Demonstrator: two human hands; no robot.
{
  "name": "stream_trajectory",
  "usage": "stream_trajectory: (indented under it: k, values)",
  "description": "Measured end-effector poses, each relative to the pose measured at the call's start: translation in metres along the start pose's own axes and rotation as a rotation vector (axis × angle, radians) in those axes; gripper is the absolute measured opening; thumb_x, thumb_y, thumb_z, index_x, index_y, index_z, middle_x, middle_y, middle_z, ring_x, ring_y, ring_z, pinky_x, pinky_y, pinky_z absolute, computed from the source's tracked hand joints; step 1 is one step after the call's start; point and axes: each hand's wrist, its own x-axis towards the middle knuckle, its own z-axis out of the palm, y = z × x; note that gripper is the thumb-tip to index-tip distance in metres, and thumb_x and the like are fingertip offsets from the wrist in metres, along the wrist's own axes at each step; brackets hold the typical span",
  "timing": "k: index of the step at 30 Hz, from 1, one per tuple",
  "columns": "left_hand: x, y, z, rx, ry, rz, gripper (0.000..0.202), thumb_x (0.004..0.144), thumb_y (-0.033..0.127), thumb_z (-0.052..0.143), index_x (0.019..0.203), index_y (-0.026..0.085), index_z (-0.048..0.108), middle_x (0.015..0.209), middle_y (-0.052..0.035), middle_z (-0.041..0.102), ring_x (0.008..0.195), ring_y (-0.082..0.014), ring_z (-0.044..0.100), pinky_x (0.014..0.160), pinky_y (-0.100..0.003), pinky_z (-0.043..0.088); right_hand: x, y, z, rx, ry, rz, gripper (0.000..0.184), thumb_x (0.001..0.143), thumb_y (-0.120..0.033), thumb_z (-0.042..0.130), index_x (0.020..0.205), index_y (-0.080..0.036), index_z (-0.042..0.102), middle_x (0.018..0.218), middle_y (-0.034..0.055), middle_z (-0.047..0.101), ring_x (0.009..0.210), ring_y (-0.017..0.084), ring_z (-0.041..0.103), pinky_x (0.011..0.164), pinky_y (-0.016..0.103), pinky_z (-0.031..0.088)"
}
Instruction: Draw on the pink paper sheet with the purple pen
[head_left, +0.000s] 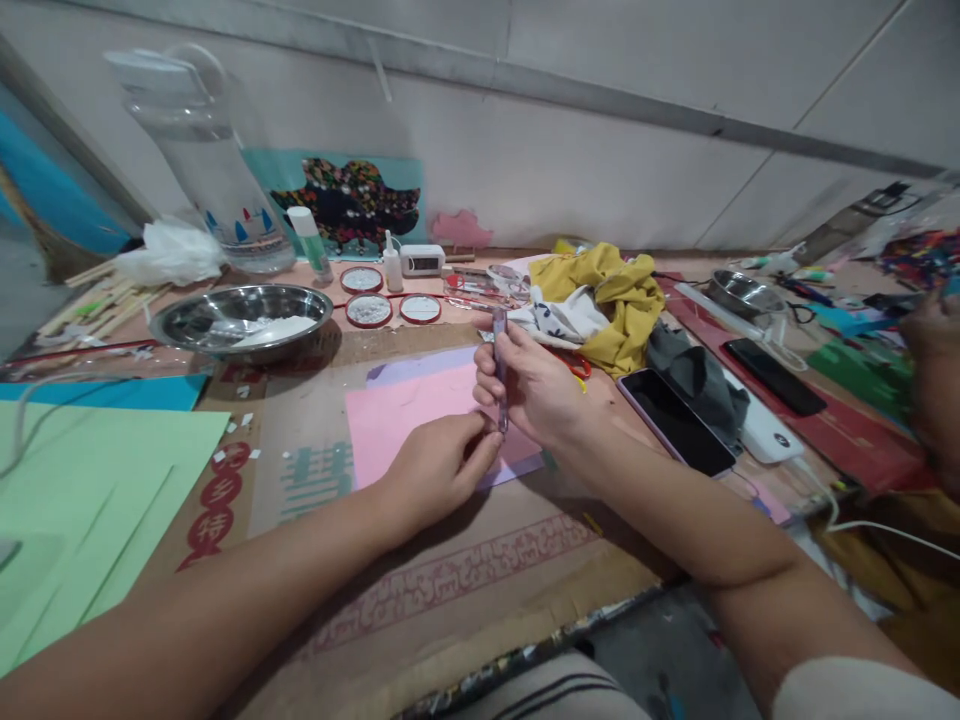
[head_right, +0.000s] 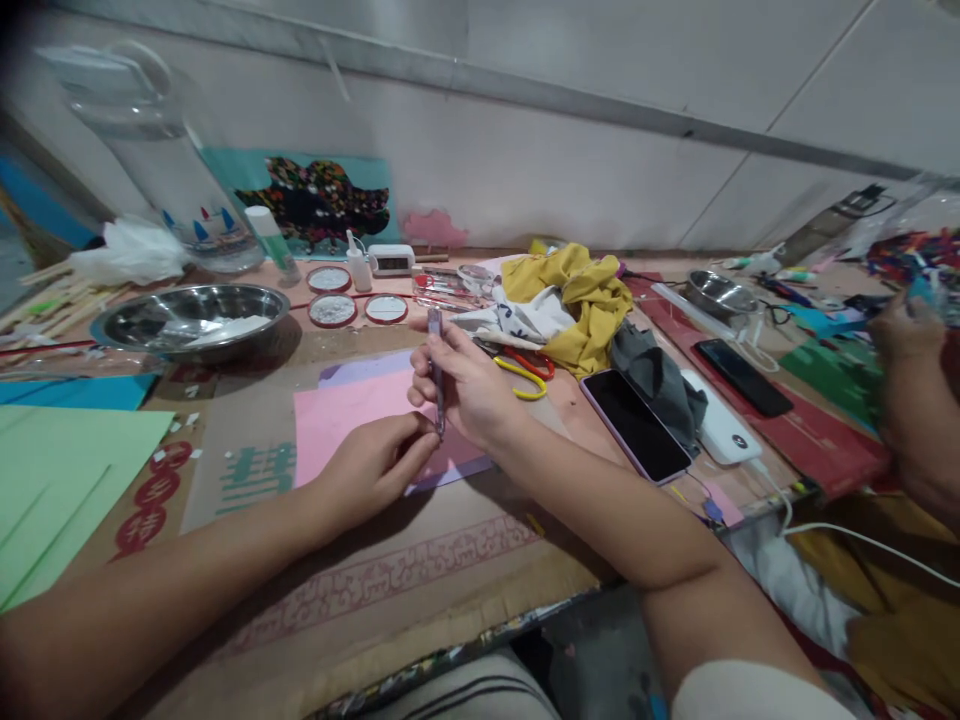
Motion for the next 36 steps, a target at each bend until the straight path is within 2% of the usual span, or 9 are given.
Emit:
stream_trajectory:
  k: [3,6,8,11,14,17,23,29,36]
  values:
    - [0.001,-0.002,0.001,-0.093,0.042,-0.007,0.030,0.098,0.035,0.042,0.074,0.021,0.051,0.069,0.0008,0.058,0.064,-0.0151,0.051,0.063,-0.028,0.036,-0.001,-0.003,0.008,-0.009,0.057,-0.088,0.011,0.098,-0.017,0.045,0.100,-0.022,0.054,0.067,-0.0047,0.053,0.051,0.008,0.044,0.056,0.022,0.045]
    - [0.002,-0.001,-0.003,-0.154,0.095,-0.025,0.031,0.099,0.038,0.038,0.078,0.020,0.053,0.071,0.0000,0.055,0.068,-0.0164,0.051,0.065,-0.029,0.038,0.002,-0.012,0.019,0.012,0.111,-0.080,0.011,0.098,-0.015,0.045,0.095,-0.021,0.053,0.067,-0.0053,0.053,0.052,0.008,0.046,0.060,0.022,0.047]
    - [0.001,0.001,-0.006,-0.206,0.134,-0.040,0.032,0.099,0.038,0.036,0.079,0.020,0.053,0.072,-0.0002,0.055,0.069,-0.0166,0.052,0.066,-0.030,0.039,0.006,-0.021,0.024,0.022,0.091,-0.056,0.009,0.099,-0.024,0.049,0.091,-0.021,0.052,0.065,-0.0054,0.051,0.052,0.008,0.046,0.058,0.022,0.046]
    - [-0.001,0.004,-0.010,-0.218,0.143,-0.023,0.032,0.100,0.035,0.035,0.077,0.020,0.052,0.073,-0.0005,0.056,0.070,-0.0165,0.053,0.067,-0.030,0.041,0.013,-0.035,0.028,0.043,0.038,-0.012,0.029,0.098,-0.042,0.050,0.078,-0.022,0.046,0.055,-0.0071,0.040,0.044,0.008,0.035,0.045,0.020,0.036]
    - [-0.004,0.004,-0.010,-0.141,0.151,0.119,0.024,0.098,0.031,0.040,0.082,0.020,0.054,0.078,-0.0027,0.060,0.075,-0.0178,0.054,0.071,-0.032,0.043,0.018,-0.048,0.024,0.085,0.017,0.016,0.038,0.099,-0.045,0.042,0.068,-0.022,0.037,0.049,-0.0083,0.028,0.040,0.008,0.021,0.037,0.019,0.023]
    - [-0.006,0.003,-0.009,-0.085,0.176,0.305,0.015,0.095,0.023,0.043,0.096,0.018,0.057,0.090,-0.0058,0.064,0.085,-0.0193,0.056,0.080,-0.035,0.045,0.020,-0.055,0.018,0.120,0.016,0.025,0.038,0.099,-0.040,0.038,0.066,-0.023,0.032,0.047,-0.0083,0.022,0.039,0.008,0.016,0.035,0.019,0.018]
    - [-0.004,0.001,-0.007,-0.032,0.202,0.326,0.017,0.100,0.022,0.041,0.099,0.019,0.058,0.091,-0.0056,0.065,0.088,-0.0194,0.058,0.082,-0.035,0.045,0.020,-0.054,0.014,0.097,0.018,0.018,0.038,0.096,-0.041,0.044,0.065,-0.024,0.029,0.046,-0.0086,0.021,0.038,0.008,0.016,0.035,0.019,0.020]
    - [-0.002,-0.001,-0.007,0.020,0.238,0.376,0.020,0.101,0.021,0.041,0.099,0.018,0.061,0.089,-0.0055,0.065,0.086,-0.0190,0.057,0.080,-0.034,0.044,0.020,-0.053,0.016,0.116,0.057,0.023,0.036,0.097,-0.038,0.040,0.067,-0.024,0.028,0.047,-0.0091,0.017,0.038,0.008,0.013,0.034,0.018,0.017]
    - [-0.003,-0.004,-0.007,0.049,0.247,0.400,0.019,0.101,0.022,0.044,0.099,0.016,0.062,0.088,-0.0059,0.067,0.084,-0.0184,0.058,0.080,-0.033,0.044,0.024,-0.050,0.006,0.116,-0.022,0.019,0.037,0.095,-0.041,0.046,0.066,-0.024,0.032,0.046,-0.0087,0.022,0.037,0.007,0.018,0.034,0.018,0.021]
